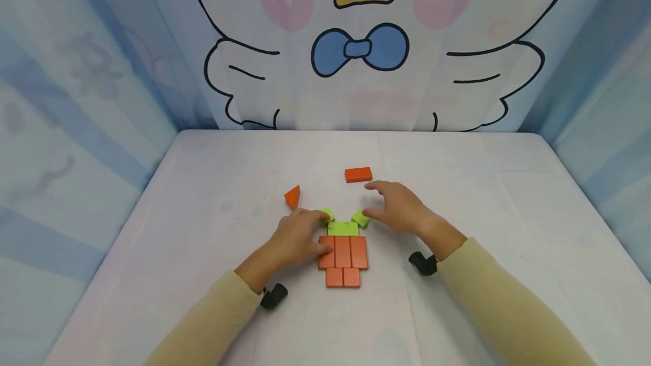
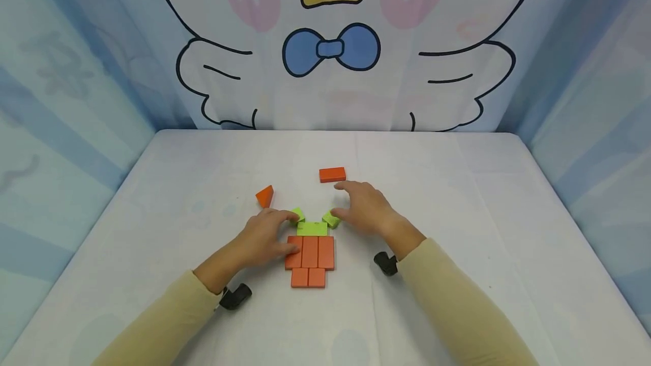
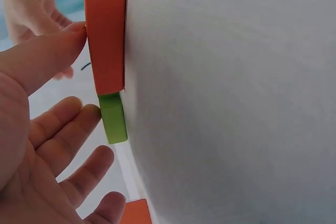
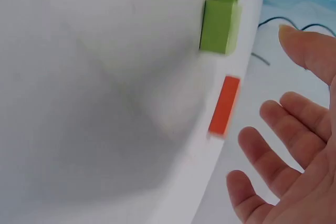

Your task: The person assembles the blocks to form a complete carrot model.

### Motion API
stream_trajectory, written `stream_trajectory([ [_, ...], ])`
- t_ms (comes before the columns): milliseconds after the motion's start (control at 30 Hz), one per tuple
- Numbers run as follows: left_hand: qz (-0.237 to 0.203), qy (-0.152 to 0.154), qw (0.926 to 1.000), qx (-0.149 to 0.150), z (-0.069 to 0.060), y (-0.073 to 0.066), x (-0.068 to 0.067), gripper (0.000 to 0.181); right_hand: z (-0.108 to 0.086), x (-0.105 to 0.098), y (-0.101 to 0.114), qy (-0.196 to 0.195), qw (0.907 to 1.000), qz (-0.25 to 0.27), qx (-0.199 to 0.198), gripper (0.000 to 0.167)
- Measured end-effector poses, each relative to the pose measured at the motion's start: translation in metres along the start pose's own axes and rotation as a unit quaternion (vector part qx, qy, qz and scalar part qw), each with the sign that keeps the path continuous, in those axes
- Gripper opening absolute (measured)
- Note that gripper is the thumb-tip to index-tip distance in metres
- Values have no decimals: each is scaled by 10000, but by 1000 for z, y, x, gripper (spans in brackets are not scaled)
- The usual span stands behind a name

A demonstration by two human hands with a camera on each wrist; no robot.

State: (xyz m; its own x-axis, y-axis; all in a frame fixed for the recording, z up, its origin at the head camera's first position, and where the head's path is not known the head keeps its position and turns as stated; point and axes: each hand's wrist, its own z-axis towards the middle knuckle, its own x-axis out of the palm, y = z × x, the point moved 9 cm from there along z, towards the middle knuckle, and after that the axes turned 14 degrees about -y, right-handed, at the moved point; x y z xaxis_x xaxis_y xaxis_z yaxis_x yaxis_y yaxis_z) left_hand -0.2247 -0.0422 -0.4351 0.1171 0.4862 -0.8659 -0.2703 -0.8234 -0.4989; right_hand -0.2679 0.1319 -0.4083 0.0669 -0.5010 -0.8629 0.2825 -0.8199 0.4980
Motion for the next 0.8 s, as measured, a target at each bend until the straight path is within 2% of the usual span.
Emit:
stream_trajectory([
  [233,-75,-24,10000,-55,0,1,-1,56,35,-6,-15,-55,9994,-312,152,56],
  [433,-74,-35,9999,-86,-1,1,-2,56,57,0,-15,43,9984,-547,132,55],
  [600,-41,-39,9999,-84,0,1,-2,56,68,9,-17,90,9976,-632,284,54],
  [800,-24,-37,9999,-111,0,2,-1,56,72,15,-23,34,9955,-765,557,49],
])
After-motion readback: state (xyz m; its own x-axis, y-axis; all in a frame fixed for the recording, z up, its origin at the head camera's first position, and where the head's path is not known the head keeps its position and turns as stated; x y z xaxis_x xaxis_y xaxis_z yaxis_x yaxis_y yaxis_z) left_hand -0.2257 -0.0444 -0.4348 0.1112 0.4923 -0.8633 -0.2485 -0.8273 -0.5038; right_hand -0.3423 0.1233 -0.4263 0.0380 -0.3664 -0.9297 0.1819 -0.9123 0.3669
